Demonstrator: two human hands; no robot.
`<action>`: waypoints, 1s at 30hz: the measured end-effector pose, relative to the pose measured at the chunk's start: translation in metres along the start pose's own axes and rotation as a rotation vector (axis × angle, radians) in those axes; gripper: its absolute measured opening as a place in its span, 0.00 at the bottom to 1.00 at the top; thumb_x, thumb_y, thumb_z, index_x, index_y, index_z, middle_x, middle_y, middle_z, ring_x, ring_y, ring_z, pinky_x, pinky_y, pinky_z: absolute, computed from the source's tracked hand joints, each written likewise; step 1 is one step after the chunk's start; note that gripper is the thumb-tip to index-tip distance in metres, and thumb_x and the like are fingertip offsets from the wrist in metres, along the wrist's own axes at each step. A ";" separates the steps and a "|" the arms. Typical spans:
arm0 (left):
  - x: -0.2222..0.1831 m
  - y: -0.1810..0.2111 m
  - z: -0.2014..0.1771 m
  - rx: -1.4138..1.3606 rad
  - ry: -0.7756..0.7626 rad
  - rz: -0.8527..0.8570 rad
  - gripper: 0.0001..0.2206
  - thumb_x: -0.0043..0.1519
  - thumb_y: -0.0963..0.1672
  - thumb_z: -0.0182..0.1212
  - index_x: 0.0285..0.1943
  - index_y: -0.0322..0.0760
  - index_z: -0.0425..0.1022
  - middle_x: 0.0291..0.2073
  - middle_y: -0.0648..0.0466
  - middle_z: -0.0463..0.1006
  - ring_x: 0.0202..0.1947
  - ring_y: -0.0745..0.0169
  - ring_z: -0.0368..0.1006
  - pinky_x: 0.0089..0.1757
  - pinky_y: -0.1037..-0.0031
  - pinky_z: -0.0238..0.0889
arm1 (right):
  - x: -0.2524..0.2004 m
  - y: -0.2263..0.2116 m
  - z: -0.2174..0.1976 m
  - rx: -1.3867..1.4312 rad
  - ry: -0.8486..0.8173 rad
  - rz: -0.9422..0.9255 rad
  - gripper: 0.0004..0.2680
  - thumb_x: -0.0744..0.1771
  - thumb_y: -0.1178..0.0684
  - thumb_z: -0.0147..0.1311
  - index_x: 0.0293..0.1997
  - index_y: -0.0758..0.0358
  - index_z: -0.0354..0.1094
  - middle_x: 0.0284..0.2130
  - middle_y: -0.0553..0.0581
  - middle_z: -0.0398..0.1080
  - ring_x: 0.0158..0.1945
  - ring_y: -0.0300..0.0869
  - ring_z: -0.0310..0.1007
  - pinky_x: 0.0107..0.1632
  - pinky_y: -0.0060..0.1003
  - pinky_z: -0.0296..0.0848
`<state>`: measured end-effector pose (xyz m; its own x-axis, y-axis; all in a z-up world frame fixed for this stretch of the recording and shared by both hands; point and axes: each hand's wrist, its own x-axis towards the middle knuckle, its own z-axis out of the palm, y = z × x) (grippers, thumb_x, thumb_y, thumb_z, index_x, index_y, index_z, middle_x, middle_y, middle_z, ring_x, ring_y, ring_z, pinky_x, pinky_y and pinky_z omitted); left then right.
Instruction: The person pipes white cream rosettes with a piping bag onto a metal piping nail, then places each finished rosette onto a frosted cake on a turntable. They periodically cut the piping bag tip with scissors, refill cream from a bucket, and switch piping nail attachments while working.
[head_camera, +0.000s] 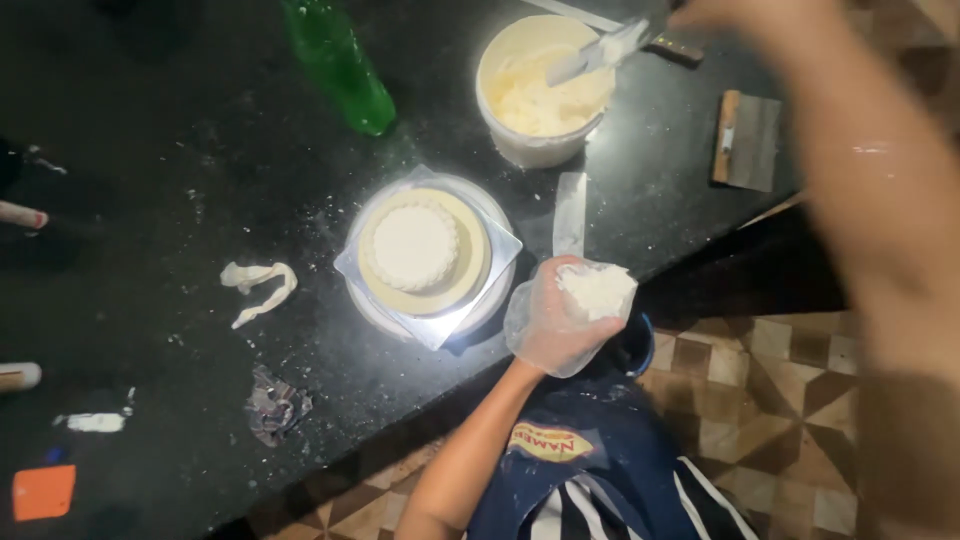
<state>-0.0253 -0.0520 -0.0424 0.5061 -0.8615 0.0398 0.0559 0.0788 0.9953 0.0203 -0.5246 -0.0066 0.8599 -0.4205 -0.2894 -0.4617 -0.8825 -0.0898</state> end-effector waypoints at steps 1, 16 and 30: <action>0.001 0.003 0.001 0.103 0.039 0.047 0.35 0.50 0.44 0.77 0.64 0.35 0.61 0.52 0.49 0.71 0.55 0.57 0.70 0.57 0.66 0.65 | -0.005 -0.020 0.016 0.013 0.070 0.014 0.13 0.63 0.55 0.60 0.53 0.58 0.77 0.35 0.62 0.77 0.37 0.55 0.79 0.39 0.51 0.76; 0.092 0.014 0.050 0.037 0.084 0.291 0.58 0.43 0.46 0.83 0.78 0.37 0.39 0.67 0.44 0.65 0.66 0.52 0.64 0.65 0.61 0.61 | -0.260 -0.147 0.115 2.009 0.261 0.052 0.20 0.71 0.57 0.46 0.75 0.57 0.50 0.35 0.57 0.73 0.29 0.32 0.69 0.29 0.23 0.65; 0.134 0.042 0.037 0.304 -0.118 0.563 0.16 0.58 0.44 0.75 0.51 0.37 0.76 0.51 0.49 0.80 0.53 0.49 0.79 0.54 0.64 0.72 | -0.274 -0.134 0.097 2.489 0.817 -0.331 0.17 0.70 0.62 0.49 0.68 0.59 0.55 0.48 0.60 0.71 0.56 0.46 0.72 0.64 0.44 0.70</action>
<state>0.0126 -0.1826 0.0077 0.2881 -0.7805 0.5549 -0.4447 0.4041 0.7993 -0.1749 -0.2708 -0.0079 0.5359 -0.8404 0.0803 0.7618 0.4404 -0.4752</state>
